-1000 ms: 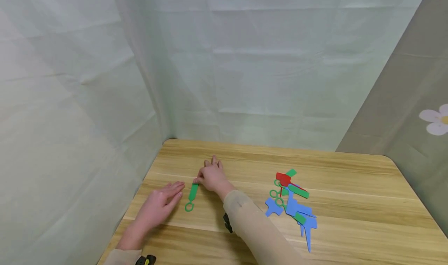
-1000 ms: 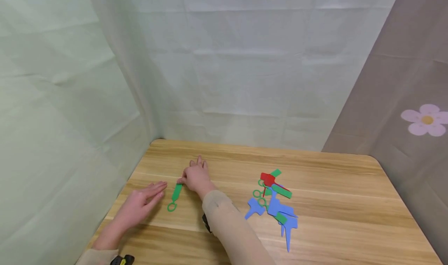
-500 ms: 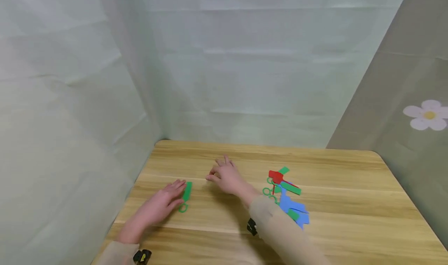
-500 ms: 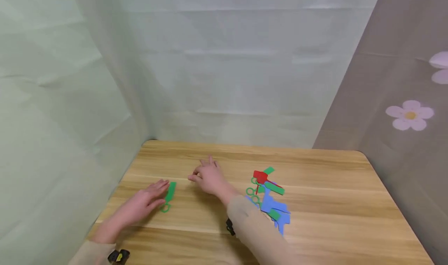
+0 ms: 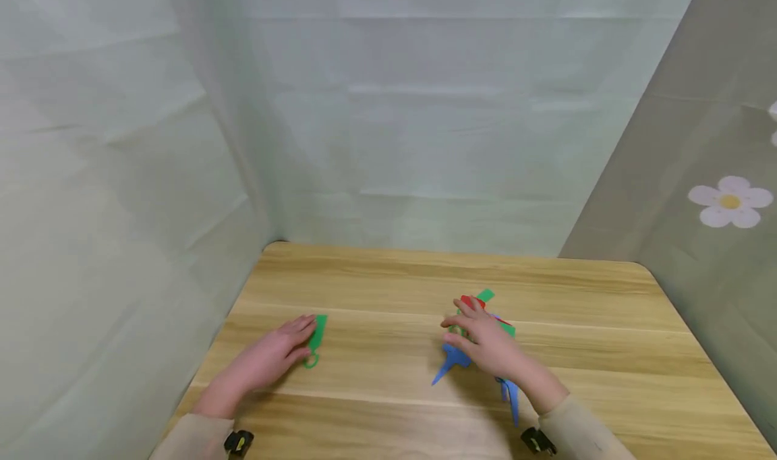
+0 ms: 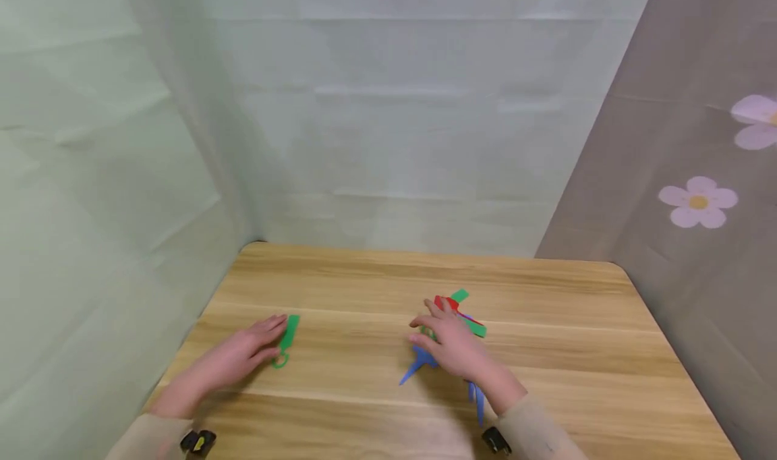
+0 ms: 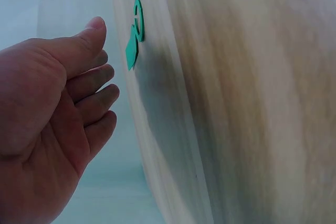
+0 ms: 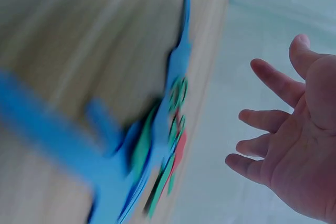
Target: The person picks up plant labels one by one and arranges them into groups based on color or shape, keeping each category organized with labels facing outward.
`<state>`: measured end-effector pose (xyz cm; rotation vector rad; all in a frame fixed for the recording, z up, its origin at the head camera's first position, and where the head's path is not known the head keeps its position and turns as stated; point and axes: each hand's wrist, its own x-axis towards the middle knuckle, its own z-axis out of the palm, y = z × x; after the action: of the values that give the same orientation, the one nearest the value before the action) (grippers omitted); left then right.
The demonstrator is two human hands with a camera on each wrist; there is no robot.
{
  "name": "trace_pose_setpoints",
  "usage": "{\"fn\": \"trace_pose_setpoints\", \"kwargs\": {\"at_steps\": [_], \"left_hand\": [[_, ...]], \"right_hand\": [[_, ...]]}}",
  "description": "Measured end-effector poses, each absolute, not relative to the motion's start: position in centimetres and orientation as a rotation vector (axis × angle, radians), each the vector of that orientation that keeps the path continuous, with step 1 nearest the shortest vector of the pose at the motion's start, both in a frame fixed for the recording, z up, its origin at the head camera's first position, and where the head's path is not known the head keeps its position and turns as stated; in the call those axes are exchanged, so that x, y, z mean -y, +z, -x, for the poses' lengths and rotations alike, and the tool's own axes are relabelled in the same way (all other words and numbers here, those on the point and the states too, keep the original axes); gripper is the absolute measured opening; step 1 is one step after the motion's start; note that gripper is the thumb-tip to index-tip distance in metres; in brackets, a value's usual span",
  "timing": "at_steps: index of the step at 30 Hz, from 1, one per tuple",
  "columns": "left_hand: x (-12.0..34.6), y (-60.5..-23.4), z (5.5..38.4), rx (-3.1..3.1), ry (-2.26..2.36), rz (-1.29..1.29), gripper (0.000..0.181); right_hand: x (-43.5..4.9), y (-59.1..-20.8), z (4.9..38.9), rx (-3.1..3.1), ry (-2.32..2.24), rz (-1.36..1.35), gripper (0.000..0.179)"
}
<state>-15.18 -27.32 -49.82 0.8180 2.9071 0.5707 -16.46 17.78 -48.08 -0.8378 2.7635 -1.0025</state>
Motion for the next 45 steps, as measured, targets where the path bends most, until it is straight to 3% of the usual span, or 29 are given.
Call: {"fn": "trace_pose_setpoints", "kwargs": {"at_steps": [16, 45], "left_hand": [[25.9, -50.0, 16.4, -2.842, 0.558, -0.833, 0.059], [25.7, -50.8, 16.6, -2.774, 0.539, -0.836, 0.063]], "right_hand": [[-25.8, -48.5, 12.5, -2.864, -1.020, 0.560, 0.036], [-27.1, -48.6, 11.1, -2.882, -1.067, 0.487, 0.033]]}}
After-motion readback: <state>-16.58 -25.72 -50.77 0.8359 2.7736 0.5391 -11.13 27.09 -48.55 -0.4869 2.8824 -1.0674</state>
